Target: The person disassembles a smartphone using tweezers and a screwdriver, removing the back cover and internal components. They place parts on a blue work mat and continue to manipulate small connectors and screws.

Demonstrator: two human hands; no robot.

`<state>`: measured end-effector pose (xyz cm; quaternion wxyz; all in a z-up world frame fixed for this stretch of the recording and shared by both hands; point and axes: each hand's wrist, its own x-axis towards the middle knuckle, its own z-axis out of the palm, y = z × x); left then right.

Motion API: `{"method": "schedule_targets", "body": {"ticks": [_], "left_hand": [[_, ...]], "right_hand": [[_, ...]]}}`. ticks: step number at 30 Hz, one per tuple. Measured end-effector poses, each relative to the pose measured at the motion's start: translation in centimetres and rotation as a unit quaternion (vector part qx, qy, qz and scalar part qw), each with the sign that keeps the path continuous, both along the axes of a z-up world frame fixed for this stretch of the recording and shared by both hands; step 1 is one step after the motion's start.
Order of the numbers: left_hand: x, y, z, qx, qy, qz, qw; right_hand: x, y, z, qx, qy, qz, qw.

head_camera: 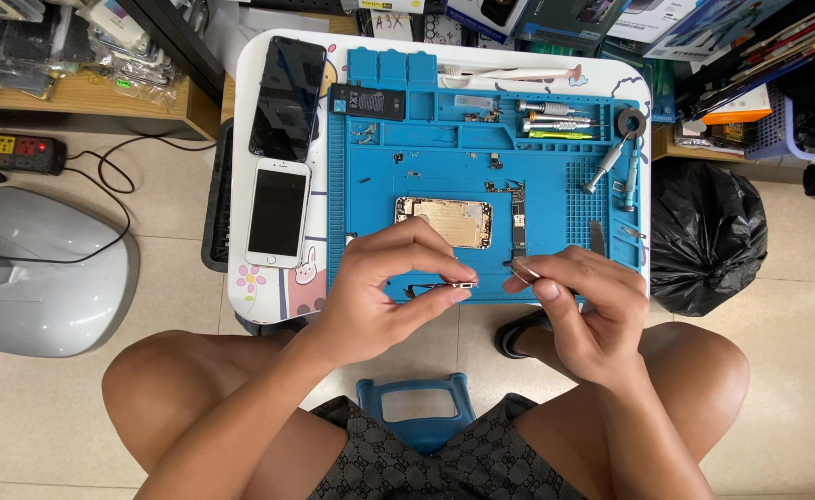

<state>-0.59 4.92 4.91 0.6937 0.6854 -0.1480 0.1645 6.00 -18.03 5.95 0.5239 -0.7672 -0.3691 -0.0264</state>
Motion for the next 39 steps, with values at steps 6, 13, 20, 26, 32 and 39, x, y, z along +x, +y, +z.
{"method": "schedule_targets", "body": {"ticks": [6, 13, 20, 26, 32, 39], "left_hand": [[-0.3, -0.5, 0.2, -0.048, -0.014, 0.007, 0.999], [-0.7, -0.5, 0.3, -0.063, -0.007, 0.001, 0.998], [-1.4, -0.7, 0.5, -0.076, -0.006, 0.011, 0.997], [-1.5, -0.6, 0.8, -0.048, -0.03, 0.014, 0.998], [-1.4, -0.6, 0.5, -0.039, -0.056, 0.019, 0.997], [-1.5, -0.5, 0.5, -0.032, -0.056, 0.025, 0.998]], "right_hand": [[-1.0, -0.5, -0.9, 0.065, -0.005, 0.011, 0.998], [-0.9, 0.6, 0.5, 0.055, -0.063, 0.018, 0.996], [-1.5, 1.1, 0.6, 0.07, -0.172, 0.012, 0.982], [-1.7, 1.2, 0.8, 0.063, -0.186, 0.012, 0.98], [-1.8, 1.2, 0.9, 0.057, -0.202, 0.012, 0.978], [-1.8, 1.4, 1.0, 0.051, -0.243, 0.008, 0.969]]}}
